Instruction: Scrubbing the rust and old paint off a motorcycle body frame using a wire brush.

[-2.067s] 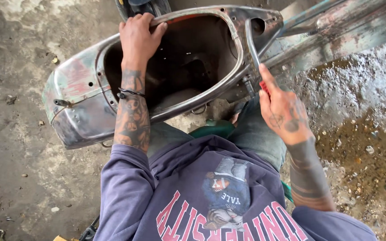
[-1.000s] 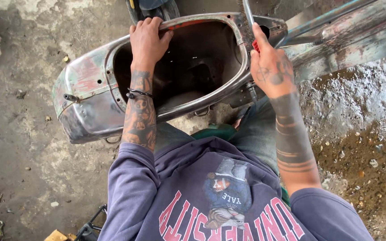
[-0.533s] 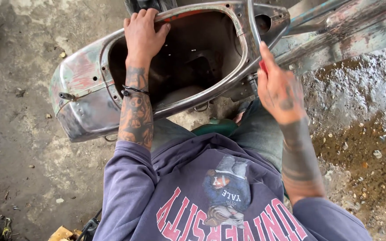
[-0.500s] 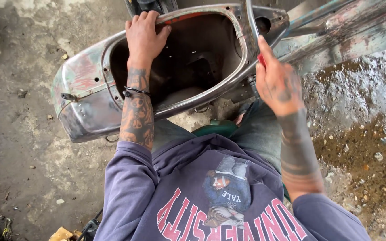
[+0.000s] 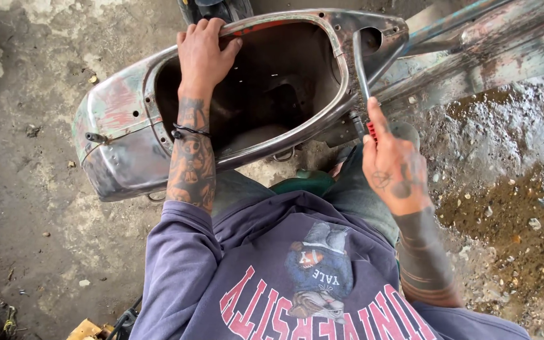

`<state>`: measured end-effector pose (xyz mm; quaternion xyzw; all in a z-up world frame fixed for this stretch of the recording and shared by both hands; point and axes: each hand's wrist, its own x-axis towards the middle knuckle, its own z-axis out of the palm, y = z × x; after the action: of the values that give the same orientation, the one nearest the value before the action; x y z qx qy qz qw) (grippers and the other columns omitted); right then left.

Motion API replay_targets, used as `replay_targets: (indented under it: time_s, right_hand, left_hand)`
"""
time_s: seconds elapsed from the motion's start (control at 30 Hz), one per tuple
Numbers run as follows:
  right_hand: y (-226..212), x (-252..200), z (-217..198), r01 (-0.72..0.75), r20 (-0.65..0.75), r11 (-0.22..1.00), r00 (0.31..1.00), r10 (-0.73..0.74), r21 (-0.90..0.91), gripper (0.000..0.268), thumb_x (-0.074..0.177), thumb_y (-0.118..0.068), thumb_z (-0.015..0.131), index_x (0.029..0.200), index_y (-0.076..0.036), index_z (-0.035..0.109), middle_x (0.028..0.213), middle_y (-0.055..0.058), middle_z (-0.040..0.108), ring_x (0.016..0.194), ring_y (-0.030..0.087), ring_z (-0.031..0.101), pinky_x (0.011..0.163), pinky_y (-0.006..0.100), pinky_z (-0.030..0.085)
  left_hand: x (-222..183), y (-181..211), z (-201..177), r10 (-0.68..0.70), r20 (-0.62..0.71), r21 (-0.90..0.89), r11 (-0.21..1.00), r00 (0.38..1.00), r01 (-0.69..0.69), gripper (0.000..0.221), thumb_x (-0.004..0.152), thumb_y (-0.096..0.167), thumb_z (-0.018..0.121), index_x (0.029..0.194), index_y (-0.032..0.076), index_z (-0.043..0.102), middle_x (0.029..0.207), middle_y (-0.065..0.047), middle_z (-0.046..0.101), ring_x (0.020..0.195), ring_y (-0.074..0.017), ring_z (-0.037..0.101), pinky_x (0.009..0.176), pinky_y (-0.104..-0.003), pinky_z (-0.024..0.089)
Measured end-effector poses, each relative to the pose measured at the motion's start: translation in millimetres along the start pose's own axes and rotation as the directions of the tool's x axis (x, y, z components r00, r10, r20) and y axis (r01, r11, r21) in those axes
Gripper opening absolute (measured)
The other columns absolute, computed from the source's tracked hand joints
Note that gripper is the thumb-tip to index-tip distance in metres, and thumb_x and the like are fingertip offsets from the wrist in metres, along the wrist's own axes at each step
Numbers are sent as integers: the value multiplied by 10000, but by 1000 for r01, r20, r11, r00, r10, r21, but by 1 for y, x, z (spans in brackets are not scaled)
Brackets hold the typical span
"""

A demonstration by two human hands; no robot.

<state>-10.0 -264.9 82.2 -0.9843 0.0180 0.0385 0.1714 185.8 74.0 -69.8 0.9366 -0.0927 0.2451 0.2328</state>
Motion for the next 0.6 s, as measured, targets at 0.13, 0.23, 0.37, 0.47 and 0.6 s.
replay_targets:
  time_s: [0.13, 0.23, 0.37, 0.47, 0.6]
  right_hand:
    - [-3, 19, -4, 82, -23, 996, 996, -83, -46, 623, 1019, -240, 579, 1611, -193, 393, 774, 273, 691, 700, 478, 685, 676, 577, 528]
    - [-9, 49, -5, 225, -156, 972, 965, -212, 69, 602, 1024, -226, 586, 1600, -186, 417, 812, 241, 704, 745, 452, 707, 698, 560, 543]
    - [-3, 78, 15, 343, -323, 939, 887, -331, -19, 604, 1024, -225, 608, 1599, -181, 428, 780, 232, 704, 735, 457, 699, 718, 560, 542]
    - [-5, 58, 8, 202, -149, 979, 969, -196, 28, 630, 1017, -229, 579, 1614, -193, 380, 714, 243, 688, 682, 451, 694, 692, 549, 541]
    - [-1, 9, -6, 62, -89, 998, 994, -63, -9, 613, 1019, -279, 582, 1602, -254, 395, 771, 258, 704, 703, 462, 690, 675, 560, 532]
  left_hand:
    - [2, 0, -2, 20, -14, -7, 1000, 1000, -20, 363, 909, 392, 810, 1099, 106, 694, 1002, -81, 668, 1009, -332, 607, 913, -484, 392]
    - [4, 8, -8, -32, 8, 7, 999, 999, 32, 363, 875, 394, 807, 1083, 116, 699, 1006, -92, 669, 1015, -339, 606, 907, -488, 398]
    - [8, 7, -9, 9, -46, 57, 998, 999, -6, 366, 879, 396, 805, 1073, 107, 692, 1035, -98, 676, 1027, -353, 605, 910, -496, 398]
    - [5, 11, -10, -62, 15, 40, 997, 998, 61, 381, 837, 405, 796, 1069, 118, 700, 1004, -96, 676, 1036, -347, 612, 902, -494, 400]
    - [2, 12, -10, -111, 70, 35, 993, 991, 109, 367, 867, 408, 780, 1084, 123, 701, 1003, -88, 678, 1037, -331, 619, 940, -485, 401]
